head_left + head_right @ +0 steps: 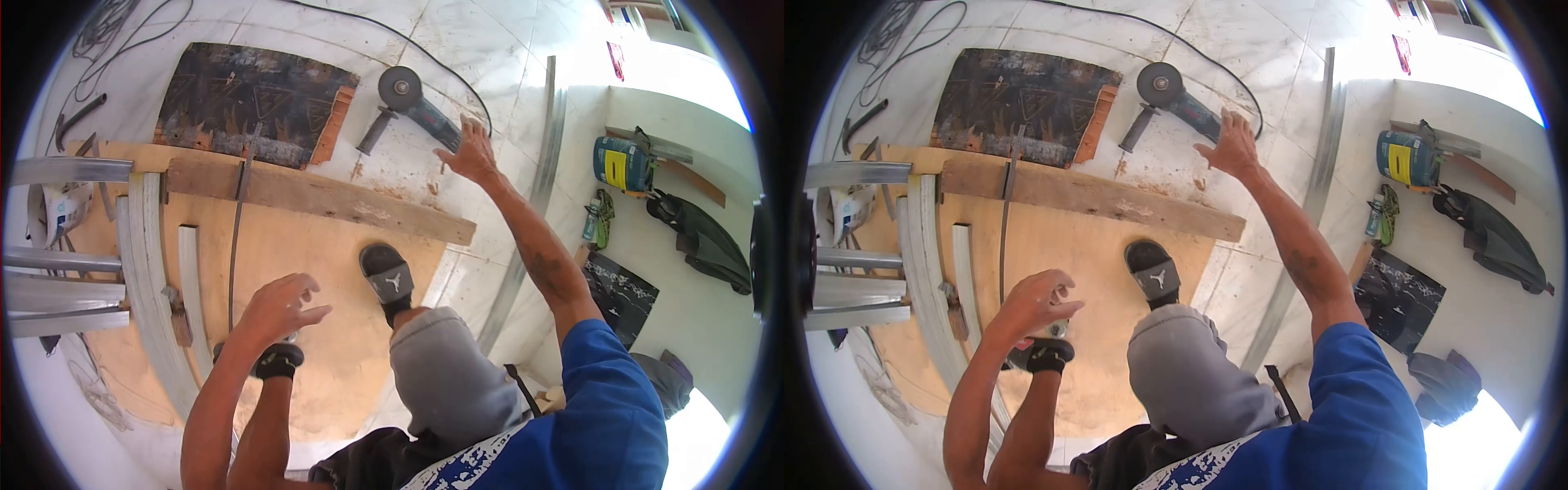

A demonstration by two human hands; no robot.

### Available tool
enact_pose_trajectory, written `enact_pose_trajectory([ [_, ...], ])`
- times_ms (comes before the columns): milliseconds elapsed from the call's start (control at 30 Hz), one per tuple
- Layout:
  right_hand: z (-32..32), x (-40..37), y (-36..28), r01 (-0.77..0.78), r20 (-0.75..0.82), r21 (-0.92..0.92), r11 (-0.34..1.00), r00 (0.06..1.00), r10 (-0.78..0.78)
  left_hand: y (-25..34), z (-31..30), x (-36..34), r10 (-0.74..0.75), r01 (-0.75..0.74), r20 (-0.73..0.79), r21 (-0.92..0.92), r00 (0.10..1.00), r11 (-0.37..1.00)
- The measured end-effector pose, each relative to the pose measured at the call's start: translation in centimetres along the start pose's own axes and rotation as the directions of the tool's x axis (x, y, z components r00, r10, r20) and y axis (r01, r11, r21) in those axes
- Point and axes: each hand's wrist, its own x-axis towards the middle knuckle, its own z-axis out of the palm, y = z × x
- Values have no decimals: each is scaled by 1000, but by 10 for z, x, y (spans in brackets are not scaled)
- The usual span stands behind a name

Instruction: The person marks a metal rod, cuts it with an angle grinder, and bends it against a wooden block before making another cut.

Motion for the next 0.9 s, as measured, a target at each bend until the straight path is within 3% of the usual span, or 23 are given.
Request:
enact_pose_trajectory([
  [33,-5,-10,2,52,-57,21,998,997,-51,9,-2,-21,-33,33,-32,-8,999,999],
  [167,-42,-67,4,101,15,164,981,994,-105,61,-8,-105,-261,249,-45,-179,964,952],
  [267,-71,-132,8,68,221,188,980,969,-110,99,3,-163,-341,294,-128,-285,931,912],
  [300,-84,-161,11,83,215,242,967,967,-137,127,1,-177,-405,344,-120,-345,907,873],
  [367,-122,-213,13,-27,414,247,969,907,-81,163,13,-201,-485,373,-148,-462,862,804],
  [400,-142,-242,17,-23,371,322,947,923,-103,179,20,-211,-511,375,-167,-497,843,782],
  [500,-189,-324,38,-221,606,301,928,795,-8,240,37,-223,-531,344,-197,-571,824,745],
  [600,-227,-408,59,-341,745,196,919,662,86,279,67,-227,-532,248,-140,-767,835,591],
  [733,-275,-516,90,-481,865,98,871,474,164,321,89,-239,-492,309,-84,-683,867,662],
  [900,-309,-638,118,-583,876,32,812,408,259,300,99,-282,-526,390,-54,-606,849,693],
])
